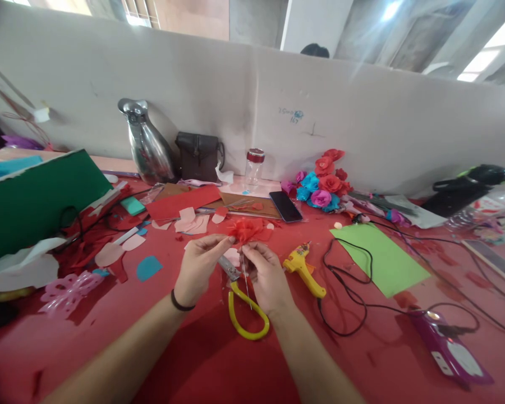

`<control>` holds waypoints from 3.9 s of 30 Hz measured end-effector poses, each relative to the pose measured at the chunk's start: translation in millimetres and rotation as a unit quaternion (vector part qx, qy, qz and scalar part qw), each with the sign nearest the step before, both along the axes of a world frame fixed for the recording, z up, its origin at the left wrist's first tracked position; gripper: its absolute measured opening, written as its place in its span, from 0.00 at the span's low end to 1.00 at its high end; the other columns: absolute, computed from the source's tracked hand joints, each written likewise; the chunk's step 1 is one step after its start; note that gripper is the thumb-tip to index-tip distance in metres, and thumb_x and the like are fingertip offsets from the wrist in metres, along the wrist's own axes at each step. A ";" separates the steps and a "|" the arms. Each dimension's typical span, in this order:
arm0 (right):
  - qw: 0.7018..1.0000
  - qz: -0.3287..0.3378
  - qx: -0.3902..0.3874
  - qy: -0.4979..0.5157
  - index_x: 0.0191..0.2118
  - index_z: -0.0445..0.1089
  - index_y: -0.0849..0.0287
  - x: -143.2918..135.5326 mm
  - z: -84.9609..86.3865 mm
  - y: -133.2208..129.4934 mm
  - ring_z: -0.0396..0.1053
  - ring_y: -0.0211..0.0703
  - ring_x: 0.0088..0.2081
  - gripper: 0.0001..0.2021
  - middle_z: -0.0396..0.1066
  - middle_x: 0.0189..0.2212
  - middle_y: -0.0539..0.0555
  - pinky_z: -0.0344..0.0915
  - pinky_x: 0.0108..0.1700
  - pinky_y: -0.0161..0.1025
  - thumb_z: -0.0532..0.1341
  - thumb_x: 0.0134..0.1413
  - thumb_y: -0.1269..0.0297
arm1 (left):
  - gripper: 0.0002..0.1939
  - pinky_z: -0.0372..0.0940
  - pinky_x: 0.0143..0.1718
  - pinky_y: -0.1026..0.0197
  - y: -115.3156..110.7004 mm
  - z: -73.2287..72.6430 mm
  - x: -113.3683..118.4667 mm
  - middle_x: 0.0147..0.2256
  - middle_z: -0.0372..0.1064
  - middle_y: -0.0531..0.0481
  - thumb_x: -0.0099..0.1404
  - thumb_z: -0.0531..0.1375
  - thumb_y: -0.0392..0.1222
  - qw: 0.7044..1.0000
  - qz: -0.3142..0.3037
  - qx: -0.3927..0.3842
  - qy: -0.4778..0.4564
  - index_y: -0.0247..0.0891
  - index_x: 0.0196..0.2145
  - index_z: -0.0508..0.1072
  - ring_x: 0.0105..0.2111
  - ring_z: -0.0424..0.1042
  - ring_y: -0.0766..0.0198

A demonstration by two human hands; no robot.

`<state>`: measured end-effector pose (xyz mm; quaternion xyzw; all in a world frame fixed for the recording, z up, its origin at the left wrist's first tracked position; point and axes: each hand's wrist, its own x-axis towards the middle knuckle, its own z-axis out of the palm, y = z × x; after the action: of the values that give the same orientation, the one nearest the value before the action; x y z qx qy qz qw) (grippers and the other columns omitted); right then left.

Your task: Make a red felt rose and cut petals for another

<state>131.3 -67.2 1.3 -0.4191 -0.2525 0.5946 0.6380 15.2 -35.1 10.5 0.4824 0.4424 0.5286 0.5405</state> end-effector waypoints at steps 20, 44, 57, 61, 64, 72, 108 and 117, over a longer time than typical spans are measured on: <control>1.000 0.008 -0.024 0.007 0.23 0.69 0.58 -1.4 0.3 -1.9 0.59 0.31 0.20 0.11 0.67 0.20 0.46 0.54 0.22 0.31 0.71 0.34 0.62 | 0.05 0.62 0.34 0.61 4.2 -1.2 -2.9 0.24 0.74 0.49 0.51 0.65 0.38 0.988 0.067 0.113 0.080 0.41 0.19 0.77 0.28 0.70 0.61; 1.000 0.008 -0.015 -0.010 0.21 0.68 0.59 -3.6 2.7 -2.6 0.55 0.29 0.18 0.11 0.65 0.17 0.44 0.50 0.20 0.30 0.71 0.34 0.61 | 0.09 0.60 0.34 0.61 1.8 -0.9 -1.9 0.21 0.70 0.51 0.53 0.63 0.38 0.971 0.081 0.174 0.139 0.41 0.17 0.73 0.25 0.67 0.63; 0.997 -0.023 -0.034 0.064 0.22 0.69 0.60 4.0 -1.3 1.9 0.58 0.29 0.20 0.10 0.67 0.19 0.45 0.54 0.20 0.28 0.71 0.34 0.65 | 0.08 0.64 0.35 0.62 3.6 -2.5 -5.5 0.27 0.73 0.50 0.57 0.54 0.39 0.987 0.067 0.121 0.081 0.37 0.24 0.72 0.31 0.71 0.63; 0.996 -0.001 -0.031 0.087 0.23 0.69 0.60 5.7 -0.8 2.7 0.60 0.28 0.21 0.12 0.69 0.20 0.46 0.54 0.20 0.26 0.73 0.32 0.65 | 0.07 0.62 0.30 0.64 9.3 -11.3 -1.2 0.24 0.71 0.52 0.56 0.57 0.40 0.996 0.036 0.051 0.059 0.36 0.25 0.73 0.26 0.68 0.66; 0.996 0.017 -0.019 0.082 0.24 0.70 0.60 5.2 1.3 1.5 0.62 0.29 0.22 0.13 0.69 0.20 0.46 0.56 0.22 0.25 0.74 0.31 0.64 | 0.05 0.62 0.30 0.64 8.3 -12.2 0.5 0.23 0.72 0.51 0.53 0.61 0.39 0.998 -0.051 -0.001 0.038 0.35 0.23 0.75 0.26 0.68 0.66; 0.991 0.071 0.035 0.104 0.23 0.71 0.58 4.1 3.6 -0.9 0.63 0.32 0.24 0.11 0.70 0.21 0.46 0.61 0.28 0.29 0.74 0.32 0.65 | 0.08 0.64 0.30 0.63 7.7 -12.8 -0.8 0.25 0.72 0.51 0.50 0.66 0.41 0.998 -0.052 0.016 -0.044 0.35 0.27 0.75 0.26 0.68 0.66; 0.996 0.044 -0.020 0.079 0.21 0.67 0.60 -2.5 11.3 -5.1 0.56 0.27 0.17 0.12 0.65 0.17 0.45 0.50 0.17 0.26 0.72 0.31 0.66 | 0.06 0.69 0.35 0.65 4.1 -12.9 -11.3 0.32 0.72 0.51 0.61 0.61 0.31 0.827 0.147 0.486 0.240 0.39 0.31 0.75 0.32 0.72 0.68; 0.997 0.043 -0.020 0.059 0.21 0.67 0.60 -1.9 9.7 -5.4 0.55 0.27 0.16 0.11 0.65 0.16 0.45 0.48 0.17 0.26 0.70 0.33 0.65 | 0.03 0.69 0.35 0.64 5.0 -14.3 -10.1 0.32 0.72 0.51 0.61 0.61 0.33 0.829 0.142 0.484 0.241 0.39 0.31 0.75 0.32 0.73 0.67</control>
<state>129.4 -72.6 11.0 -0.3849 -0.2196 0.6500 0.6173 5.1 -30.1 -3.8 0.7258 0.3100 0.6132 0.0330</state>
